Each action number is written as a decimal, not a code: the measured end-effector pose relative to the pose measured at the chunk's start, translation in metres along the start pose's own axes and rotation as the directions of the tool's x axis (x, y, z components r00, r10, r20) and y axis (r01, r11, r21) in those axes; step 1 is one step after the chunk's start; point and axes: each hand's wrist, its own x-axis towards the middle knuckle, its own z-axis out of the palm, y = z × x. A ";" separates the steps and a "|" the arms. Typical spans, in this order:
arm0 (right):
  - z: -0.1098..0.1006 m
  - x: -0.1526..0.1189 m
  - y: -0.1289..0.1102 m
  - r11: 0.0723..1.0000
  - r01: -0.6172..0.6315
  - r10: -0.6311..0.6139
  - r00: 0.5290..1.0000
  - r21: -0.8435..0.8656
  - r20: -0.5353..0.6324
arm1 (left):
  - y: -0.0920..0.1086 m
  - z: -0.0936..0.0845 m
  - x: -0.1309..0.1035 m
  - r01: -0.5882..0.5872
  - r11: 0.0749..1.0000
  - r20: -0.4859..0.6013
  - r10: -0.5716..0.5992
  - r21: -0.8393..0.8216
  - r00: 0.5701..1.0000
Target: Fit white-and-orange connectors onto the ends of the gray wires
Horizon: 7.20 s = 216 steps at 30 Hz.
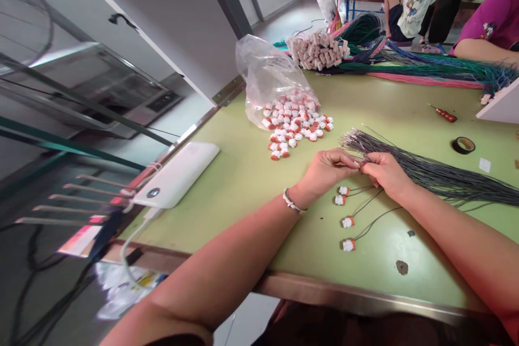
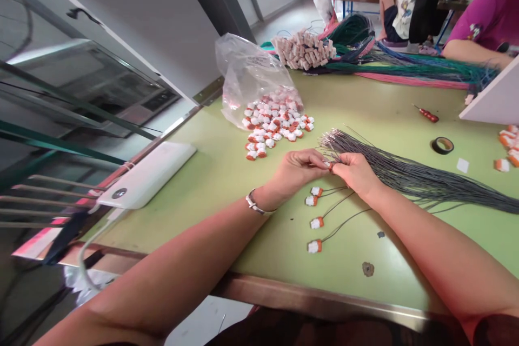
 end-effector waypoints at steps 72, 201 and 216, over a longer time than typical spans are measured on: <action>0.004 -0.007 -0.002 0.941 0.275 -0.305 0.941 -0.196 -0.148 | 0.016 -0.016 0.004 0.429 0.837 0.012 -0.452 -0.339 0.892; 0.006 -0.007 -0.001 0.938 0.208 -0.217 0.976 -0.278 -0.002 | 0.005 -0.009 0.004 0.349 0.933 0.097 -0.340 -0.088 0.935; 0.011 -0.004 0.000 0.942 0.163 -0.212 0.966 -0.293 -0.145 | 0.002 -0.002 0.004 0.349 0.918 0.022 -0.351 -0.190 0.936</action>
